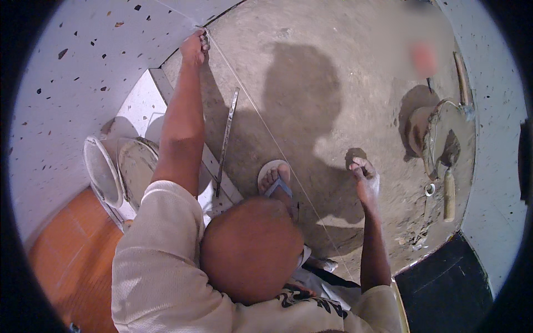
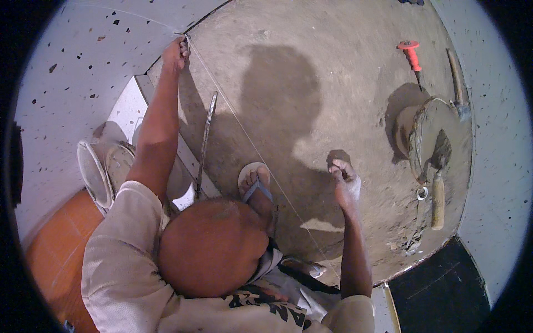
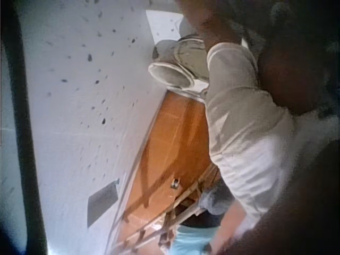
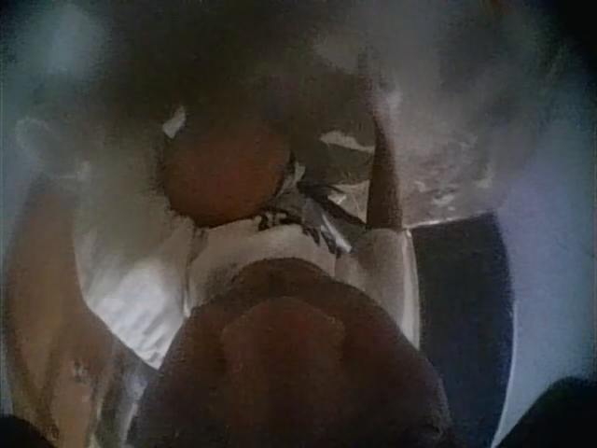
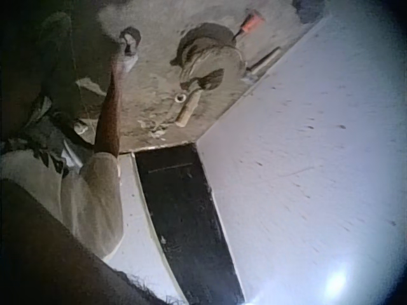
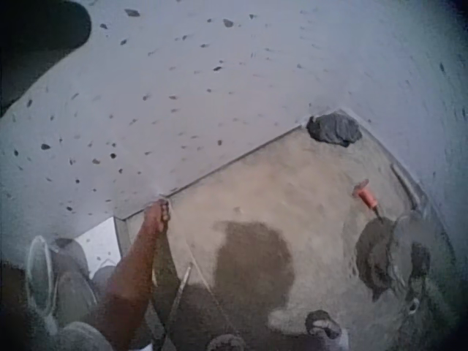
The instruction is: The person scoops cement from a bucket using a trowel and spreads it onto the floor surface. They use the trowel to smooth the cement and level it against a guide line, working in a small area near a doorway.
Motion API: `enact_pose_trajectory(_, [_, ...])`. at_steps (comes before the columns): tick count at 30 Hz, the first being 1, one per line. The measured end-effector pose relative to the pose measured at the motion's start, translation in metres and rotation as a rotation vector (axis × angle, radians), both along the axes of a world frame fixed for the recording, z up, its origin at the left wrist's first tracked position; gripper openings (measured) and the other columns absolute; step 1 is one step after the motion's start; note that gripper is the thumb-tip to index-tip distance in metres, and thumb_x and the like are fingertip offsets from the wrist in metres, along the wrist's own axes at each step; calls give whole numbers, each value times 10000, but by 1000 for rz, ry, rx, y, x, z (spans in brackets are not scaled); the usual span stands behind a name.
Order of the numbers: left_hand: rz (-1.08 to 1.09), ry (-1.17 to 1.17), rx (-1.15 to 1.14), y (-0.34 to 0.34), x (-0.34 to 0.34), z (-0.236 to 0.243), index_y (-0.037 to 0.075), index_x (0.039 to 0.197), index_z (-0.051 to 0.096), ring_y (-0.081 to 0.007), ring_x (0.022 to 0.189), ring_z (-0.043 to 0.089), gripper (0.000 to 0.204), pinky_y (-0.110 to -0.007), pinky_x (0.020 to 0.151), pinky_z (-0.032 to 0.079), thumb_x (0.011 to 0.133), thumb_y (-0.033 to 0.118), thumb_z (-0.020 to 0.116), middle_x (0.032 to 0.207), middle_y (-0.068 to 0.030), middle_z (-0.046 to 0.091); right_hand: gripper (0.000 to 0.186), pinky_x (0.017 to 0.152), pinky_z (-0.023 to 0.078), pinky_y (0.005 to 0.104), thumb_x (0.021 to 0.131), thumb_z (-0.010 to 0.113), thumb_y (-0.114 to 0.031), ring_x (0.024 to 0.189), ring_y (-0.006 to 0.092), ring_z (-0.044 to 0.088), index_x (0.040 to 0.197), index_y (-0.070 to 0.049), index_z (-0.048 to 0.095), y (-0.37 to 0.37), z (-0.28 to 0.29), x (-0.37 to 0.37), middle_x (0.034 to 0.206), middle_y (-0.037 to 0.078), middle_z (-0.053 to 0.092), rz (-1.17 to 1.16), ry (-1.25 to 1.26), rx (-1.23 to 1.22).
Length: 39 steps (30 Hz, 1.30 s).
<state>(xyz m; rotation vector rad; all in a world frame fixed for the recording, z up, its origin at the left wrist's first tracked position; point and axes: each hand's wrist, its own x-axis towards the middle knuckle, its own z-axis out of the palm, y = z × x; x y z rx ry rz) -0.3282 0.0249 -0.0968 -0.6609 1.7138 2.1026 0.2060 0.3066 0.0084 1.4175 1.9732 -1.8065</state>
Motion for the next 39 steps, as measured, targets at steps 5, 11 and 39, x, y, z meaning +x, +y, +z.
enact_pose_trajectory(5, [-26,3,-22,-6,-11,-10,65,788,532,-99,438,380,97,-246,371,317,862,85,592,610,0,453,198,850,462,279,893,569,-71,902,131,603,1062,14,630,1,6,50,968,63,646,-13,-62,-40])
enact_pose_trajectory(11, [-184,18,-50,5,-17,-43,37,1082,546,-122,653,470,201,-231,554,419,936,158,480,868,-42,557,247,836,481,301,881,580,-137,916,187,635,1073,9,633,4,50,118,956,110,671,80,-179,90])
enact_pose_trajectory(39, [-1971,393,-873,-31,537,70,24,1128,594,-186,714,622,328,-337,629,500,868,224,600,837,-69,652,296,695,512,417,779,646,-329,765,292,659,916,-69,687,-161,46,667,866,150,685,-631,-722,335])
